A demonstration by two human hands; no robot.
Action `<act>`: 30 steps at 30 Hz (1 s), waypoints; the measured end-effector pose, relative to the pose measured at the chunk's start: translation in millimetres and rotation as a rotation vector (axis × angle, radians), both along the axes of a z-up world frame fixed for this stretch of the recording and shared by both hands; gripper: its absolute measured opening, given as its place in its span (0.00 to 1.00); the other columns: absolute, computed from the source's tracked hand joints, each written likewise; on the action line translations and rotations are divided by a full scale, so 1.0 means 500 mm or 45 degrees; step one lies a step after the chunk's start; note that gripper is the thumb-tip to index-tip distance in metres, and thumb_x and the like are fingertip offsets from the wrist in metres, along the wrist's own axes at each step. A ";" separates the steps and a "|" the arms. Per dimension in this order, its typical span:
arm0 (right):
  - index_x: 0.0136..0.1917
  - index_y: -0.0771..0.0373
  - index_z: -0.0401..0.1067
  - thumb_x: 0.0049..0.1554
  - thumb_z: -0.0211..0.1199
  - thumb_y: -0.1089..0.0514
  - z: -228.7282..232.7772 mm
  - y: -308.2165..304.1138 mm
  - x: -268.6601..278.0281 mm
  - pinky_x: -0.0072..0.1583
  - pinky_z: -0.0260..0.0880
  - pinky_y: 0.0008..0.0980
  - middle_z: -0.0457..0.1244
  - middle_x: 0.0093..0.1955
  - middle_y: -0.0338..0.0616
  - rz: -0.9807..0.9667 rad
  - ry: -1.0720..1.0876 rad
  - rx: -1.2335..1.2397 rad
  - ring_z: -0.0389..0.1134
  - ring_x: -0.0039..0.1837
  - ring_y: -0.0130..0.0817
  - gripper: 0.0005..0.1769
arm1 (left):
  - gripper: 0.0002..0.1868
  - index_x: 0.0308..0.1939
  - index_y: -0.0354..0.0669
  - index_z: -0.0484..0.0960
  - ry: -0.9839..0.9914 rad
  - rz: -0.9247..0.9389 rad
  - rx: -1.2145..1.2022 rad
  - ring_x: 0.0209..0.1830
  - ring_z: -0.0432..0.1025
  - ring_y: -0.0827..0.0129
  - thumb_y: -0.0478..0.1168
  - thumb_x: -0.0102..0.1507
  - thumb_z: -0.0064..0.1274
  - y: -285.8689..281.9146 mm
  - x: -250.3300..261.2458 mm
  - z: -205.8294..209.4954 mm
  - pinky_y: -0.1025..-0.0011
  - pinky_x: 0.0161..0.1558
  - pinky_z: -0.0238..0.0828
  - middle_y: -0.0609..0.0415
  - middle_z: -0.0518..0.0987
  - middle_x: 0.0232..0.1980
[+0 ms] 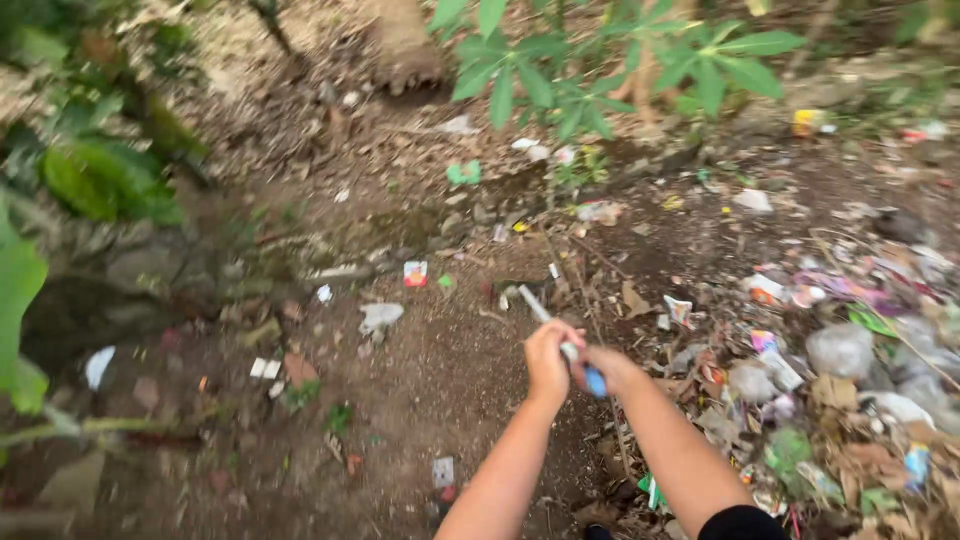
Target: Moving and spreading trash and organic debris with a rake.
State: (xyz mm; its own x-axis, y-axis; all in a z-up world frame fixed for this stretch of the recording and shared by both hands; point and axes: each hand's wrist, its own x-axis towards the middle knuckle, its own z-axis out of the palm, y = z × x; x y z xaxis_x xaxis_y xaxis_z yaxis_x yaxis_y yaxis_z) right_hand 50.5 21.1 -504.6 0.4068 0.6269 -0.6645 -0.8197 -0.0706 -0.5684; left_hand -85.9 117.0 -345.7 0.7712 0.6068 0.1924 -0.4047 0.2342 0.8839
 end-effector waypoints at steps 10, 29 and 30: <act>0.52 0.76 0.72 0.60 0.57 0.60 -0.158 -0.070 0.097 0.33 0.68 0.42 0.67 0.32 0.53 0.952 -0.911 -1.064 0.67 0.27 0.39 0.15 | 0.16 0.28 0.39 0.76 0.116 0.650 -0.110 0.30 0.75 0.67 0.36 0.68 0.38 0.123 -0.203 -0.093 0.64 0.47 0.79 0.52 0.77 0.28; 0.40 0.68 0.64 0.55 0.63 0.68 0.015 0.309 0.101 0.27 0.52 0.30 0.56 0.26 0.39 0.973 -0.420 -0.425 0.54 0.24 0.27 0.08 | 0.16 0.50 0.52 0.83 1.582 1.290 0.748 0.58 0.69 0.53 0.44 0.58 0.57 0.299 -0.538 0.032 0.53 0.61 0.61 0.51 0.82 0.48; 0.40 0.69 0.64 0.55 0.64 0.67 0.037 0.347 0.077 0.27 0.52 0.32 0.56 0.25 0.41 1.041 -0.601 -0.399 0.54 0.23 0.30 0.09 | 0.17 0.51 0.53 0.83 1.586 1.301 0.688 0.58 0.70 0.54 0.44 0.58 0.56 0.336 -0.543 0.035 0.54 0.62 0.61 0.51 0.82 0.45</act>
